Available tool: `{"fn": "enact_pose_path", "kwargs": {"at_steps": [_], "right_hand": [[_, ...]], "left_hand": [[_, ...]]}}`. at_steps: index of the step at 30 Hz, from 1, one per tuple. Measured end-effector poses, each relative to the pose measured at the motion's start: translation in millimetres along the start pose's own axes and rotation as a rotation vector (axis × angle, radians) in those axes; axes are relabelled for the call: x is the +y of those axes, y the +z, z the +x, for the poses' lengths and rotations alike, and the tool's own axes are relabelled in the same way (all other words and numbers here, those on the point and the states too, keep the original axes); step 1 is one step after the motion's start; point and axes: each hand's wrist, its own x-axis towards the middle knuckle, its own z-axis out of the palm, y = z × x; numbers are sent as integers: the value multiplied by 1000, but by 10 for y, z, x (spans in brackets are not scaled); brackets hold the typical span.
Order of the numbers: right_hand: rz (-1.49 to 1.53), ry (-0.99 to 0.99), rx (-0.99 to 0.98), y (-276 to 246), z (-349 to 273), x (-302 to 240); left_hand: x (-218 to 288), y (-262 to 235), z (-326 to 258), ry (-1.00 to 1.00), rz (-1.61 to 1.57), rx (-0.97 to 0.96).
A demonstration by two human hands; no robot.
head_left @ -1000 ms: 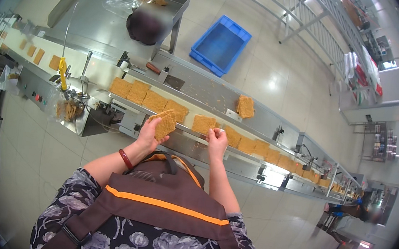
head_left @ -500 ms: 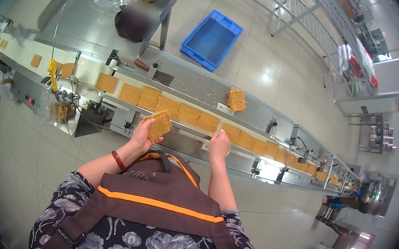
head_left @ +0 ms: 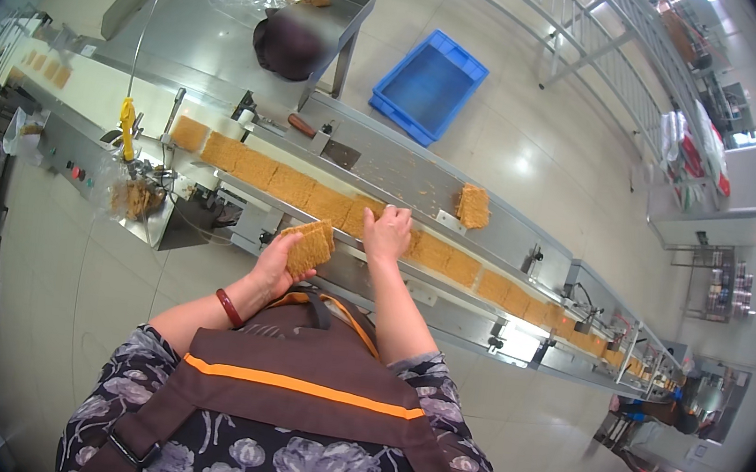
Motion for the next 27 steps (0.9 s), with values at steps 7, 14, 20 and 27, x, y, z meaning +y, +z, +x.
{"fn": "enact_pose_path", "kwargs": {"at_steps": [7,14,20,27], "right_hand": [[771,252,-40,306,103,572],[1147,607,28,-119,-283,1311],[73,35,293,-353,-513,1349],[286,13,-144,-514,-677,1069]], "left_hand": [[-7,-69,-17,2,-26,-12],[-66,57,57,-64,2,-83],[-124,279,103,-129,31,-142],[-132,460,124,-184,37,-186]]}}
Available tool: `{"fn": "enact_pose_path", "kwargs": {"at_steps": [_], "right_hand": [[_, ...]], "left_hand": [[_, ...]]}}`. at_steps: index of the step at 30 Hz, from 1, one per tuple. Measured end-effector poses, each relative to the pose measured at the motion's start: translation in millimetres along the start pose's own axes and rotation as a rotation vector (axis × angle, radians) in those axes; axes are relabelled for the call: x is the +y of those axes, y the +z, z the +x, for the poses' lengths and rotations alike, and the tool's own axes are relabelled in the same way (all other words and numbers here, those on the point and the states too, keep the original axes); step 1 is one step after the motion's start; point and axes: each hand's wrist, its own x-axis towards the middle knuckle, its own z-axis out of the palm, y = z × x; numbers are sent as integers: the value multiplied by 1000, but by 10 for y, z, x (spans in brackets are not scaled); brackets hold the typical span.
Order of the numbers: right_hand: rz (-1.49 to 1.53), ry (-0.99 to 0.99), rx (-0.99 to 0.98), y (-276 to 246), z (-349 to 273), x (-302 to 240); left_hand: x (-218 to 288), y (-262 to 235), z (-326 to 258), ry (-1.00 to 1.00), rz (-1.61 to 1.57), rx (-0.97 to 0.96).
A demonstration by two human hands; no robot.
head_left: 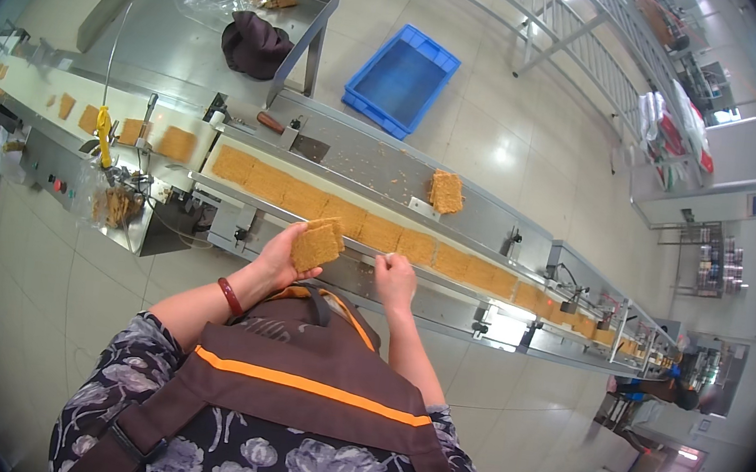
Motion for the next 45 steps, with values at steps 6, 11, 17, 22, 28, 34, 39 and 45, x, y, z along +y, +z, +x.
{"fn": "enact_pose_path", "kwargs": {"at_steps": [6,11,17,22,28,34,39,45], "right_hand": [[541,8,-268,177,-89,-648],[409,-27,-305,98,-124,-847],[400,-44,-347,220,-133,-805],[484,-21,-378,167,-153,-972],[513,-83,-358,171,-133,-957],[400,-161,-311,171,-127,-976],[393,-181,-274,265,-30,-1205],[305,-472,-301,949,499,-1854]], "left_hand": [[-5,22,1,24,-37,-32],[16,-61,-35,67,-95,-45],[-17,-133,-49,81,-145,-17],[-19,-192,-80,89,-138,-91],[19,-139,-179,103,-138,-51],[52,-112,-285,108,-91,-26],[73,-358,-380,173,-156,66],[139,-918,-610,261,-308,149]]}}
